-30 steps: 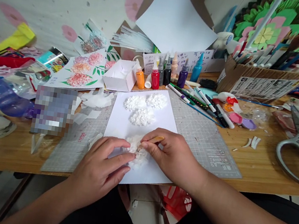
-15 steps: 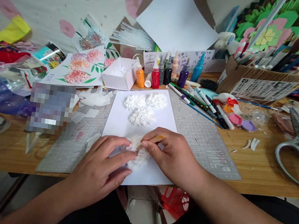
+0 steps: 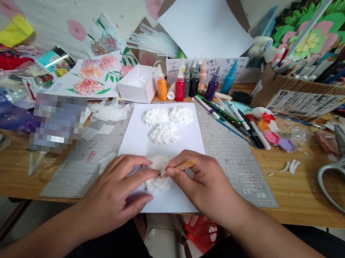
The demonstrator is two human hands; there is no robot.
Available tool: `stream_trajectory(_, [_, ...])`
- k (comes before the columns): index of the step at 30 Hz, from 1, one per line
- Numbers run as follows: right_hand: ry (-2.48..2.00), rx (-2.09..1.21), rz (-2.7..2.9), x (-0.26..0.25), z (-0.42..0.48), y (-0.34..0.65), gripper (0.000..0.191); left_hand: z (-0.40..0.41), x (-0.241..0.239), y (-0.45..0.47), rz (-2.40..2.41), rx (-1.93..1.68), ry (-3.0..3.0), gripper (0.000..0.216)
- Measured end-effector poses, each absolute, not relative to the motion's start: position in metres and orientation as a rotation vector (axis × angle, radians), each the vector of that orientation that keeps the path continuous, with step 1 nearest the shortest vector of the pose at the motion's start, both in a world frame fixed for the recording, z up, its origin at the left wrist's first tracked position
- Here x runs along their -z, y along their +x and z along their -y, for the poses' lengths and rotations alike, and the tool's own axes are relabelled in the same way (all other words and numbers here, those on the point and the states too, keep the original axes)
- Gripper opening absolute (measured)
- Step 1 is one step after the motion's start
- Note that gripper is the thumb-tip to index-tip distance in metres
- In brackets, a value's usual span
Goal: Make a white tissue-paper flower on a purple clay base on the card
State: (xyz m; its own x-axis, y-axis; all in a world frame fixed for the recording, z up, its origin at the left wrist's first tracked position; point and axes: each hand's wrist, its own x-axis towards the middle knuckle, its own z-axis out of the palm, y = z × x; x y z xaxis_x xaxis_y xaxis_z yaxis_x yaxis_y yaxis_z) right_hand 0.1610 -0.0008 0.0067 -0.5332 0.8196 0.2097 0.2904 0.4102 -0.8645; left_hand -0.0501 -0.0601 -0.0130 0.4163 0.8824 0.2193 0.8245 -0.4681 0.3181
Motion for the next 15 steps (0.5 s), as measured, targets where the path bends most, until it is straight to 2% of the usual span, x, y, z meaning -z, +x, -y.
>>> stream_trajectory(9, [-0.993,-1.038,1.998,-0.001,0.006,0.168,0.015,0.064,0.002,-0.057,-1.499,-0.689,2.450,0.034])
stream_trajectory(13, [-1.001,-0.957,1.981,0.006,0.003,0.174,0.014,0.052,-0.002,-0.093,-1.877,-0.916,2.365,0.026])
stream_trajectory(15, [-0.991,-0.945,1.982,0.007,0.002,0.177,0.017,0.041,-0.001,-0.113,-2.146,-0.839,2.294,0.026])
